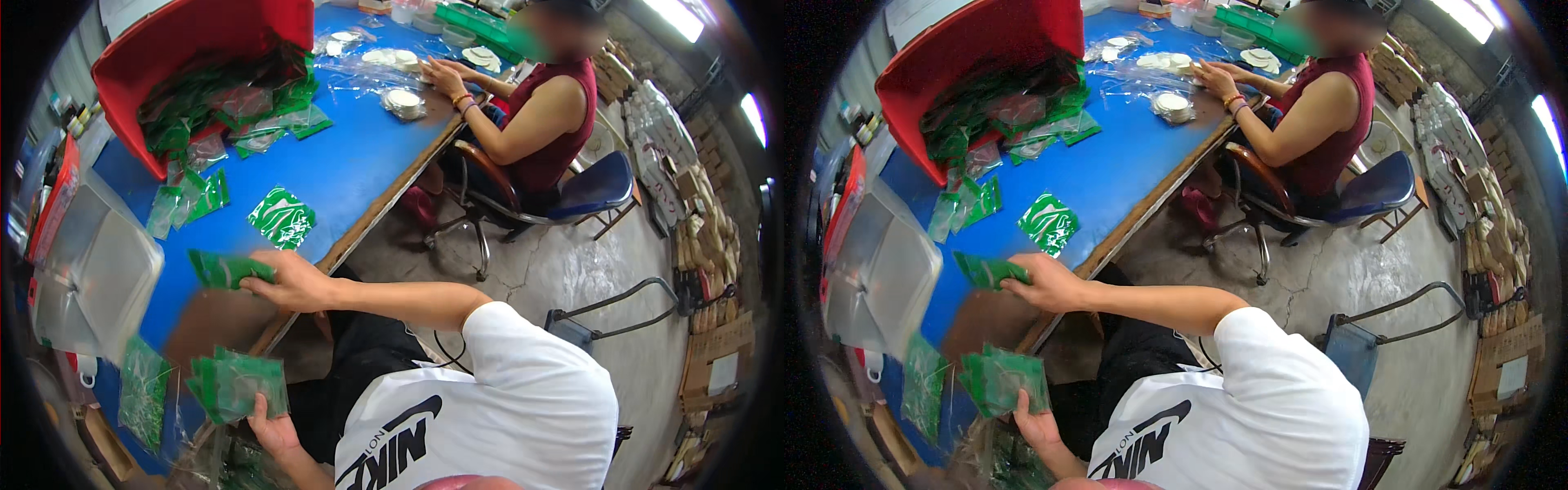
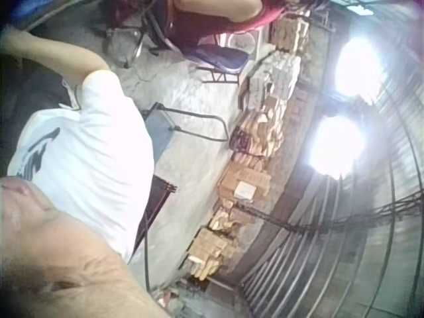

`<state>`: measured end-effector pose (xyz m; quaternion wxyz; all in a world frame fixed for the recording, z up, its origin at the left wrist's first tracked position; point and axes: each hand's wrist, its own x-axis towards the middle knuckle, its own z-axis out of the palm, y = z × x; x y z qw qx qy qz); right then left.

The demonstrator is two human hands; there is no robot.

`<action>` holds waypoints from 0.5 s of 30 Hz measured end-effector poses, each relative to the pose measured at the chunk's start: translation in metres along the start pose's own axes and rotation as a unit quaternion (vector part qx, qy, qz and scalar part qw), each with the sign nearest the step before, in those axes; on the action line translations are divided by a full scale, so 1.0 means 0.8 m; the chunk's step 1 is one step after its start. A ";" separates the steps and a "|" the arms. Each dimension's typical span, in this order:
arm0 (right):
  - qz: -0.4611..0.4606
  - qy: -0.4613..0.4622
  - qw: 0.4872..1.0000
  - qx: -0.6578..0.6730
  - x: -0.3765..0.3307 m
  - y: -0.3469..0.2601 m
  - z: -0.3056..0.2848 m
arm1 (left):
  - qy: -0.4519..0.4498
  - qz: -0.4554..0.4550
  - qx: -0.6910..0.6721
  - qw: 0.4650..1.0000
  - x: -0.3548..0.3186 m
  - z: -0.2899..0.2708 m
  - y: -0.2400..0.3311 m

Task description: Packaging green plastic packets into larger transparent bags.

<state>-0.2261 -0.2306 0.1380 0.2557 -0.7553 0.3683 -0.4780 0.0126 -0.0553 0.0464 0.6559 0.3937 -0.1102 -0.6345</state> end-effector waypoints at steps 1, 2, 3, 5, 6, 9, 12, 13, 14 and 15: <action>0.111 -0.042 0.981 0.155 -0.003 -0.009 -0.005 | -0.007 -0.011 0.001 1.000 0.002 0.004 0.001; 0.217 -0.082 0.923 0.306 -0.009 -0.014 -0.010 | -0.012 -0.023 0.002 1.000 0.004 0.008 0.001; 0.221 -0.077 0.922 0.309 -0.017 -0.014 -0.014 | -0.012 -0.027 0.007 1.000 0.005 0.010 0.002; 0.223 -0.134 0.901 0.347 -0.042 -0.009 -0.023 | 0.009 -0.023 0.007 1.000 0.007 0.013 0.000; 0.222 -0.162 0.888 0.367 -0.056 -0.004 -0.031 | 0.011 -0.025 0.014 1.000 0.007 0.019 0.001; 0.329 -0.192 0.763 0.522 -0.120 0.044 -0.060 | 0.016 -0.043 0.020 0.999 0.002 0.024 0.011; 0.413 -0.174 0.715 0.537 -0.190 0.096 -0.114 | 0.010 -0.056 0.020 0.998 0.013 0.014 0.007; 0.474 -0.109 0.723 0.490 -0.221 0.115 -0.125 | 0.006 -0.064 0.014 0.998 0.012 0.017 0.012; 0.494 -0.029 0.703 0.511 -0.253 0.150 -0.127 | -0.003 -0.073 0.003 0.997 0.012 0.022 0.013; 0.501 0.083 0.683 0.525 -0.290 0.200 -0.120 | -0.005 -0.076 0.014 0.997 0.011 0.026 0.015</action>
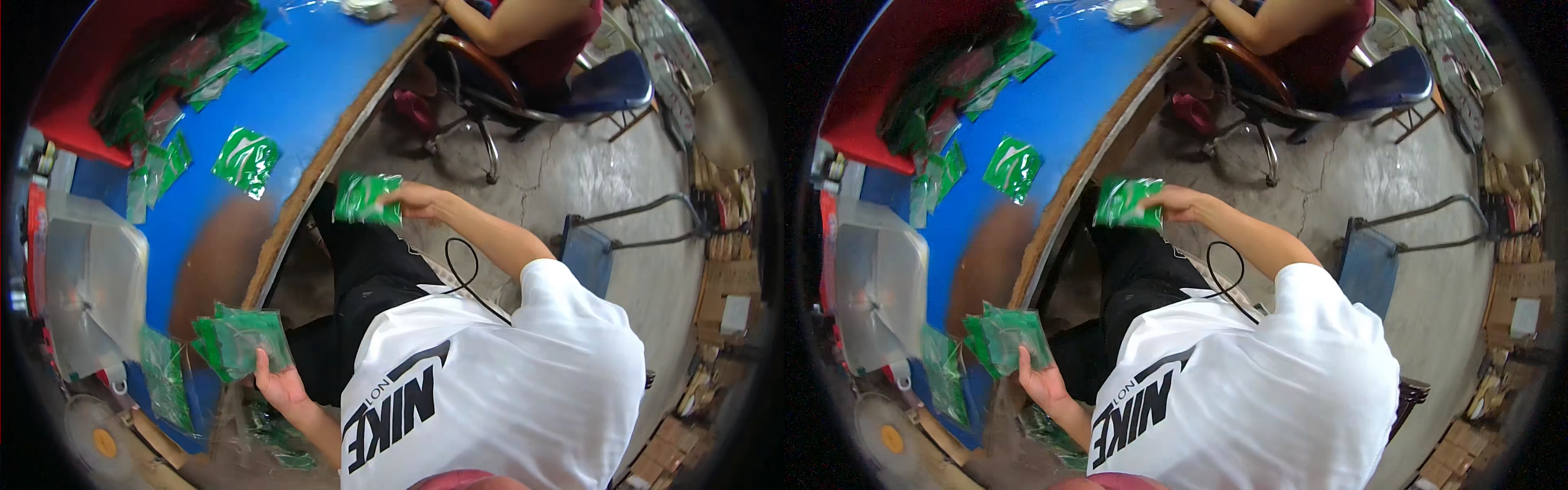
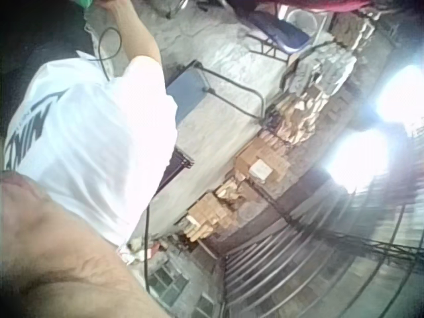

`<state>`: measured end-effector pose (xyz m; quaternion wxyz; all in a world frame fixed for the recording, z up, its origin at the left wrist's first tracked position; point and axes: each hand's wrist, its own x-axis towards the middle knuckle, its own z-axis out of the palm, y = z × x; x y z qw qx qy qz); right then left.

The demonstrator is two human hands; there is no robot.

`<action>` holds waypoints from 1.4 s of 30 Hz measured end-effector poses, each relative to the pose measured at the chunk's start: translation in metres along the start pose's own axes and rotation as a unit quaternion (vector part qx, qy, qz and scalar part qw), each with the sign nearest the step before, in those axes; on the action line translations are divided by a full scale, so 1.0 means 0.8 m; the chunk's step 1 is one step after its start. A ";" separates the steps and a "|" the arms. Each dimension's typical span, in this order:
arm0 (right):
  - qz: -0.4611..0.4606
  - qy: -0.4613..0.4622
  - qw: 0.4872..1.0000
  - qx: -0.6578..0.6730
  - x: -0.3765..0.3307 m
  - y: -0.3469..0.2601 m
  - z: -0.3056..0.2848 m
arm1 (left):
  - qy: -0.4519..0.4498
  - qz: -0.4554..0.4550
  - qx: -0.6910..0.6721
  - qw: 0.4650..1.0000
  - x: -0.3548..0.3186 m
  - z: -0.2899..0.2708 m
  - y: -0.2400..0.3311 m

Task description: Packaging green plastic packets into larger transparent bags.

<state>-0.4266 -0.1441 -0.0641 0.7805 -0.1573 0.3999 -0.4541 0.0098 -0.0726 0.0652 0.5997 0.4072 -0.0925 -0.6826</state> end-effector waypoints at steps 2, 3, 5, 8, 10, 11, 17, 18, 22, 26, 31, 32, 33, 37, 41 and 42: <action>-0.035 0.289 0.937 0.192 0.029 0.035 -0.072 | 0.020 -0.017 -0.029 0.999 0.001 0.005 0.006; -0.037 0.283 0.937 0.200 0.027 0.032 -0.076 | 0.016 -0.012 -0.021 1.000 0.002 0.006 0.007; -0.023 0.373 0.922 0.097 0.036 0.024 -0.074 | -0.004 -0.028 -0.028 0.999 0.003 0.008 0.008; -0.170 0.240 0.949 0.110 0.100 -0.026 -0.063 | -0.002 -0.045 -0.042 0.998 0.008 0.020 0.007; -0.111 0.138 0.971 -0.159 0.121 -0.014 -0.040 | -0.006 -0.056 -0.050 0.997 0.008 0.029 0.004; -0.068 0.043 0.906 -0.415 0.127 -0.011 -0.030 | -0.005 -0.056 -0.054 0.997 0.009 0.036 0.003; -0.133 -0.231 0.680 -0.683 0.058 -0.091 0.204 | 0.071 0.042 0.047 0.995 -0.011 0.035 -0.011; -0.161 -0.246 0.723 -0.625 0.037 -0.129 0.243 | 0.082 0.061 0.072 0.992 -0.013 0.037 -0.017; -0.548 -0.033 0.436 -0.713 0.111 -0.145 0.260 | 0.058 0.188 0.268 0.943 -0.018 0.037 -0.022; -0.477 -0.231 0.409 -0.743 0.072 -0.094 0.256 | -0.058 0.227 0.527 0.817 -0.019 0.033 0.010; -0.406 -0.269 0.505 -0.712 0.006 -0.102 0.306 | -0.134 0.348 0.656 0.656 -0.017 0.100 0.028; -0.327 -0.316 0.530 -0.716 -0.001 -0.111 0.323 | -0.161 0.368 0.653 0.642 -0.013 0.106 0.030; -0.246 -0.358 0.548 -0.714 -0.007 -0.122 0.343 | -0.188 0.390 0.649 0.626 -0.009 0.114 0.037; -0.003 -0.459 0.618 -0.639 0.032 -0.154 0.397 | -0.247 0.176 0.535 0.788 0.016 0.097 0.058; -0.175 -0.134 0.741 -0.634 0.192 -0.157 0.434 | -0.083 0.289 0.520 0.800 0.032 0.081 0.066; -0.305 -0.051 0.646 -0.698 0.244 -0.152 0.447 | -0.053 0.320 0.480 0.815 0.039 0.069 0.061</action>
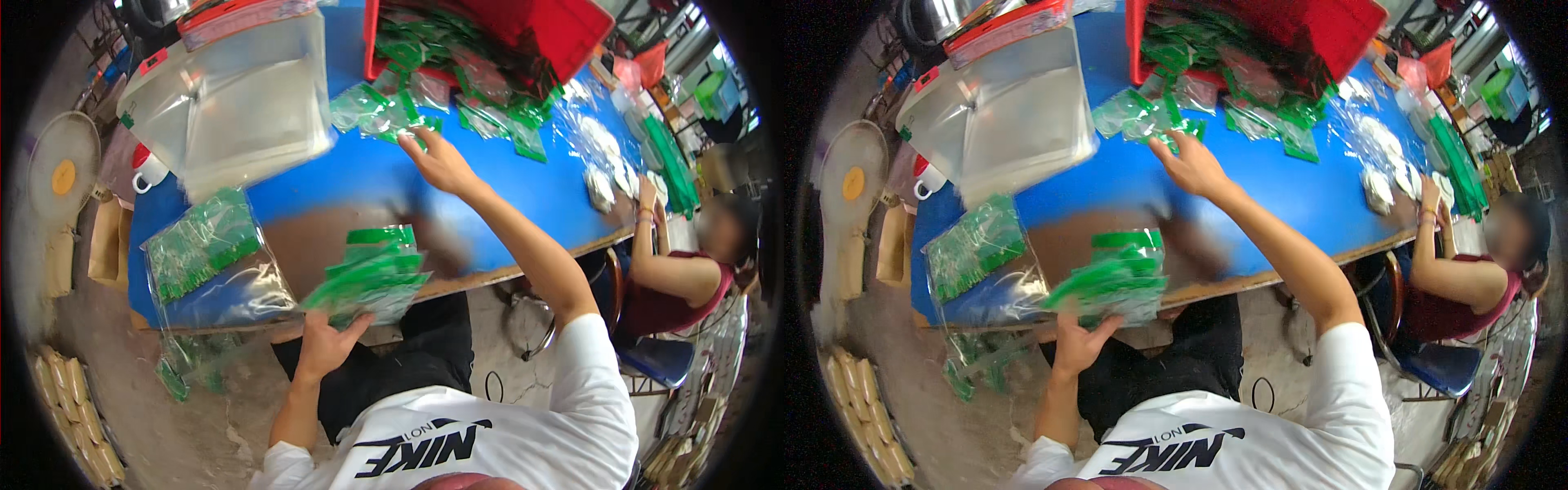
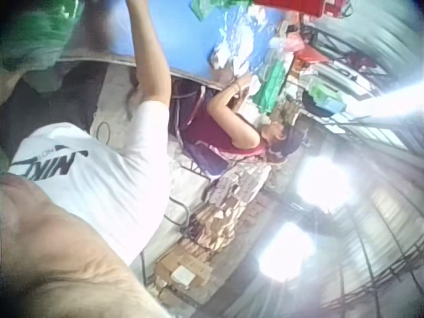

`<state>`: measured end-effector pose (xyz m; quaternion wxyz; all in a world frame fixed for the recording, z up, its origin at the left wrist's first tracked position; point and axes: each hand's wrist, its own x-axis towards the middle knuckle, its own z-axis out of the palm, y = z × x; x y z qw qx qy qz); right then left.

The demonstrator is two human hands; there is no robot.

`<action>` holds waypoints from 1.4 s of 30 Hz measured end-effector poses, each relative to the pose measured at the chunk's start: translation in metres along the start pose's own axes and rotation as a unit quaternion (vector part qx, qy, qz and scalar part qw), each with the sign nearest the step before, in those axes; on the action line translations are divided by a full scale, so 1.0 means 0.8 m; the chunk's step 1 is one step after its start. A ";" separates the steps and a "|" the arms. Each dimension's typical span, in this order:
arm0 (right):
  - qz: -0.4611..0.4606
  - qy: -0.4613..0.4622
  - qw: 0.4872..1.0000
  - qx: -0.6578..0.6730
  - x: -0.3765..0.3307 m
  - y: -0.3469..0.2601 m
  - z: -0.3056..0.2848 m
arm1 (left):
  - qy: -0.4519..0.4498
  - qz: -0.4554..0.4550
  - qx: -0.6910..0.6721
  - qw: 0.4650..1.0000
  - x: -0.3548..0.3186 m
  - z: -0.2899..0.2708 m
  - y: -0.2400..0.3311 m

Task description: Packaging green plastic packets into larger transparent bags.

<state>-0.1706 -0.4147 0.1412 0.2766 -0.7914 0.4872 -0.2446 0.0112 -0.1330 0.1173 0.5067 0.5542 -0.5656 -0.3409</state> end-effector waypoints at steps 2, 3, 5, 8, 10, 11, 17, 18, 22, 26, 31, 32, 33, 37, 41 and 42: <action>0.010 0.047 0.999 -0.019 0.089 0.001 0.051 | 0.028 -0.059 -0.076 0.995 -0.025 -0.006 -0.020; 0.001 0.044 0.999 -0.021 0.124 -0.001 0.071 | 0.043 -0.112 -0.155 0.981 -0.034 -0.007 -0.027; 0.045 0.139 0.966 -0.211 0.180 0.014 0.098 | 0.055 -0.116 -0.233 0.964 -0.036 -0.002 -0.018; 0.098 0.093 0.953 -0.270 0.219 0.058 0.106 | 0.049 -0.160 -0.290 0.942 -0.068 -0.003 -0.038; 0.093 0.030 0.960 -0.262 0.208 0.069 0.104 | 0.048 -0.202 -0.309 0.928 -0.096 -0.007 -0.036; 0.061 0.013 0.964 -0.258 0.190 0.063 0.096 | 0.056 -0.214 -0.317 0.922 -0.105 -0.009 -0.032; -0.083 -0.065 0.961 -0.254 0.052 0.086 0.051 | -0.009 -0.198 -0.250 0.948 -0.109 -0.020 -0.044; -0.106 -0.076 0.958 -0.255 0.031 0.086 0.047 | -0.015 -0.202 -0.248 0.947 -0.110 -0.013 -0.043; -0.193 -0.089 0.949 -0.233 -0.023 0.073 0.021 | 0.056 -0.233 -0.407 0.882 -0.116 0.012 -0.032; -0.229 0.047 0.955 -0.184 -0.098 0.021 0.003 | 0.082 -0.294 -0.538 0.786 -0.127 0.020 -0.049; -0.269 -0.102 0.943 -0.166 -0.224 0.008 0.043 | 0.101 -0.296 -0.508 0.803 -0.097 0.044 -0.047; -0.296 -0.134 0.939 -0.113 -0.237 0.009 0.047 | 0.101 -0.288 -0.506 0.806 -0.091 0.050 -0.043; -0.321 -0.166 0.930 -0.060 -0.247 0.006 0.046 | 0.094 -0.289 -0.500 0.811 -0.089 0.055 -0.040; -0.249 -0.070 0.965 0.042 -0.231 0.009 0.020 | 0.087 -0.298 -0.489 0.815 -0.092 0.059 -0.039; -0.208 0.065 0.947 -0.236 -0.229 0.031 0.025 | 0.094 -0.311 -0.541 0.776 -0.102 0.050 -0.052; -0.258 0.001 0.956 -0.139 -0.238 0.030 0.023 | 0.096 -0.309 -0.541 0.776 -0.100 0.052 -0.051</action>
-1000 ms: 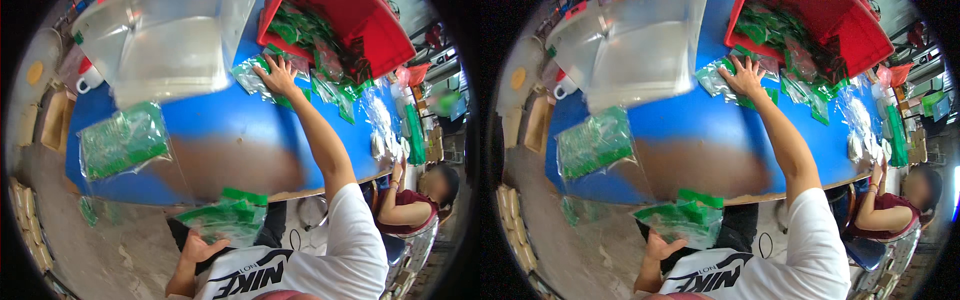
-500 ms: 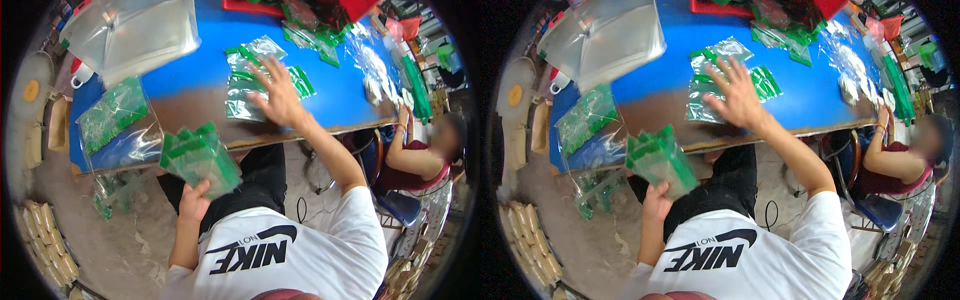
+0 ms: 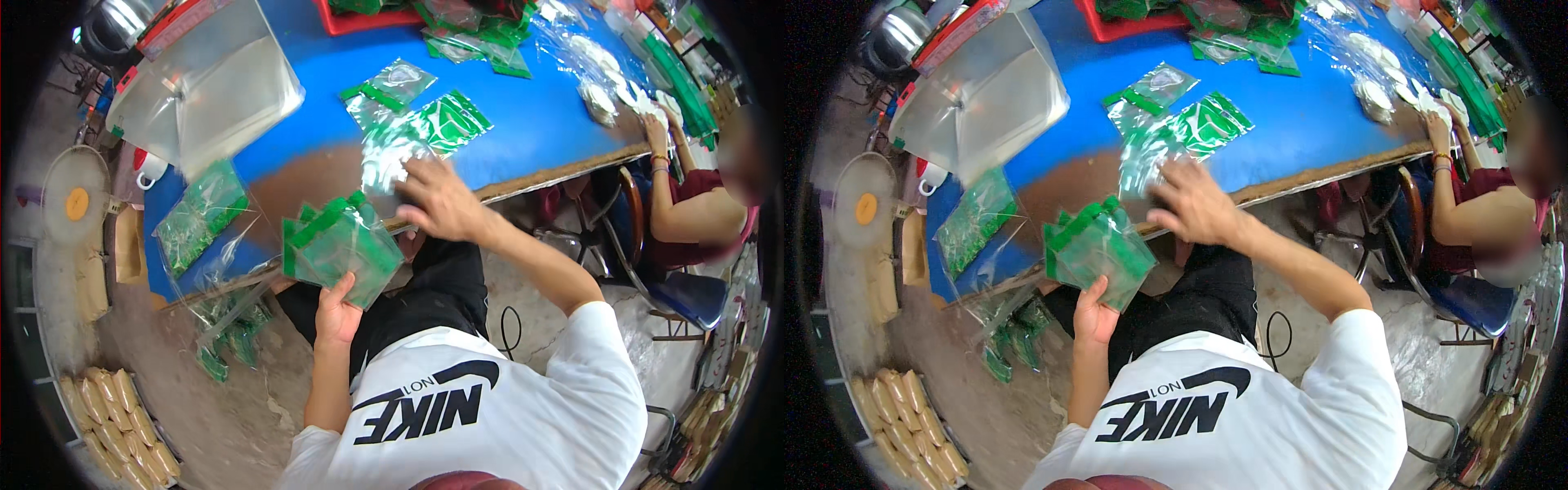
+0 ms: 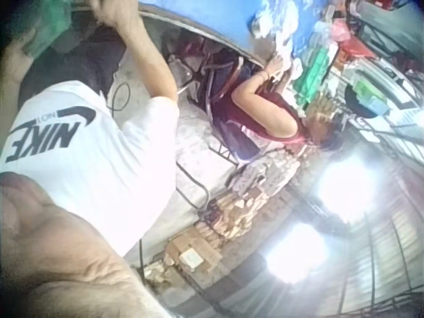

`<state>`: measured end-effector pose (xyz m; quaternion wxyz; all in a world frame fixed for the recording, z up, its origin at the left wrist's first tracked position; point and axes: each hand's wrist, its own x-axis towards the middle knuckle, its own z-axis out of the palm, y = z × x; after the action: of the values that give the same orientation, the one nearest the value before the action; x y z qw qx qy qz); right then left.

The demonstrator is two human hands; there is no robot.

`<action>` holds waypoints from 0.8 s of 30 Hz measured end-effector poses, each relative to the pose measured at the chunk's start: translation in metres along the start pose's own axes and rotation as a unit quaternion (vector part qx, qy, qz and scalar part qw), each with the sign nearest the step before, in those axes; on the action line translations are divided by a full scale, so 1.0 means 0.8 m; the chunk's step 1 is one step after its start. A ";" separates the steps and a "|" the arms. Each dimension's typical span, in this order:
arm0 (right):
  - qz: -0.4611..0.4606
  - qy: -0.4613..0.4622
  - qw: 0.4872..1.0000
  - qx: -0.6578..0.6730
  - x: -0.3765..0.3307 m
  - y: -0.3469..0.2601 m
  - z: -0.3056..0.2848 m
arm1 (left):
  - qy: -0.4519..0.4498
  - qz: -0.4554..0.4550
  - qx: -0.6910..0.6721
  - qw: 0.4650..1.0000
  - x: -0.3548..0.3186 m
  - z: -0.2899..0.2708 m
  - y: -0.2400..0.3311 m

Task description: Packaging green plastic packets into larger transparent bags.

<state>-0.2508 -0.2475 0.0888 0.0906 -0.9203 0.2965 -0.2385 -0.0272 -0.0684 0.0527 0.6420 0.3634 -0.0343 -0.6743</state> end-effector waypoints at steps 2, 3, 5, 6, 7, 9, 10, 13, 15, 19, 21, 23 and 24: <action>-0.092 -0.053 0.975 0.194 -0.007 -0.015 0.001 | -0.017 0.010 0.029 0.999 0.006 0.007 -0.002; -0.098 -0.071 0.965 0.234 -0.004 -0.025 0.000 | -0.015 0.012 0.027 0.999 0.008 0.008 -0.003; 0.066 -0.043 0.973 0.215 0.008 -0.020 -0.019 | -0.038 0.002 0.042 0.998 0.012 0.008 -0.008; 0.150 0.020 0.976 0.158 0.020 -0.009 -0.017 | -0.037 0.001 0.043 0.998 0.011 0.006 -0.009; 0.145 0.161 0.975 -0.039 0.031 0.011 -0.008 | -0.035 0.006 0.045 0.998 0.012 0.005 -0.009; 0.104 0.059 0.979 -0.162 0.016 0.043 0.010 | -0.035 0.013 0.047 0.998 0.013 0.002 -0.007; 0.061 0.034 0.994 -0.089 0.013 0.030 0.000 | -0.037 0.019 0.052 0.998 0.009 -0.004 -0.006; -0.047 -0.054 0.997 0.030 -0.011 -0.021 -0.018 | -0.056 0.009 0.030 0.998 -0.001 -0.020 -0.002; -0.055 -0.042 0.996 0.056 -0.019 -0.024 -0.014 | -0.070 -0.006 0.001 0.998 -0.005 -0.030 0.000; 0.330 0.079 0.806 0.486 -0.012 -0.072 -0.009 | -0.131 -0.063 -0.141 0.979 0.001 -0.046 -0.011; 0.344 0.178 0.561 0.731 -0.004 -0.081 0.025 | -0.139 -0.039 -0.135 0.980 0.013 -0.040 -0.023; 0.325 0.176 0.476 0.798 0.017 -0.111 0.018 | -0.116 -0.028 -0.139 0.983 0.016 -0.019 -0.017; 0.332 0.159 0.467 0.804 0.019 -0.110 0.018 | -0.118 -0.031 -0.167 0.978 0.018 -0.016 -0.015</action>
<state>-0.1889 -0.1847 0.1092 0.8142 -0.2206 0.2663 -0.4663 -0.0296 -0.0737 0.0310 0.6639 0.1699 0.0139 -0.7281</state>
